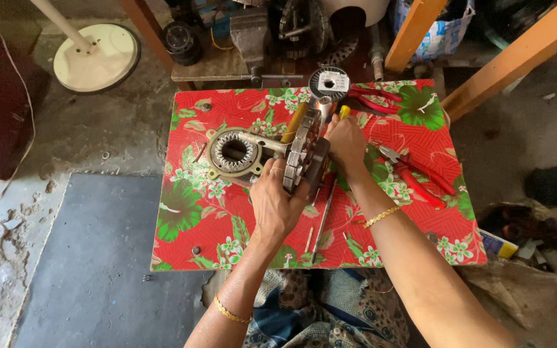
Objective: The person uses a screwdriver and wrench to adjust and tighten components on a disassembled mechanical part, likely a motor or gearbox, on a floral-patterned work surface. They repeatedly reposition the part and apply torque with the tools while other mechanical components remain nearby.
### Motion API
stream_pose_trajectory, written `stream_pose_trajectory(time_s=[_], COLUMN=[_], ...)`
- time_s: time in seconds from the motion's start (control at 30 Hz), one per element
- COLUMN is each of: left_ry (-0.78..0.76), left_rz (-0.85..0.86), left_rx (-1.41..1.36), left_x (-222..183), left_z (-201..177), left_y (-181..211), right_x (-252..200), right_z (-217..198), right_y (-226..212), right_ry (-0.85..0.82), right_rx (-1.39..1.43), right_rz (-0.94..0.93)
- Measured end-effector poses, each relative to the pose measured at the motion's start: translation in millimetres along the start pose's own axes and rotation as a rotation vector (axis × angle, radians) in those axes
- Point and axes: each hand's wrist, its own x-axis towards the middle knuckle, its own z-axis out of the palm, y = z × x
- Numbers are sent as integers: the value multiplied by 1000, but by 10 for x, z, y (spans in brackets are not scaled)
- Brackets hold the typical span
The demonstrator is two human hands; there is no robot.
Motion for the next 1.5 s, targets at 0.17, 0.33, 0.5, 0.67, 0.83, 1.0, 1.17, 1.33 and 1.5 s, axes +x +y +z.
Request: stream_pose_trajectory(time_s=[0.17, 0.33, 0.5, 0.67, 0.83, 1.0, 1.17, 1.33, 1.5], left_ry=[-12, -33, -29, 15, 34, 27, 73, -7, 24], left_rz=[-21, -39, -45, -32, -35, -30, 61, -3, 54], left_rx=[7, 17, 11, -25, -43, -37, -4, -26, -25], left_x=[8, 26, 28, 20, 10, -31, 70, 105, 105], left_z=[10, -5, -13, -28, -92, -81, -17, 16, -14], left_y=[6, 20, 30, 57, 101, 94, 32, -23, 14], right_x=[-3, -8, -62, -1, 189, 219, 42, -28, -27], right_z=[27, 12, -13, 83, 278, 314, 299, 287, 265], right_y=[29, 0, -18, 75, 267, 463, 390, 349, 353], right_ry=[29, 26, 4, 15, -34, -97, -23, 2, -22], right_rx=[13, 33, 82, 45, 82, 258, 228, 234, 262], right_rz=[-28, -3, 9, -11, -19, -51, -39, -76, -72])
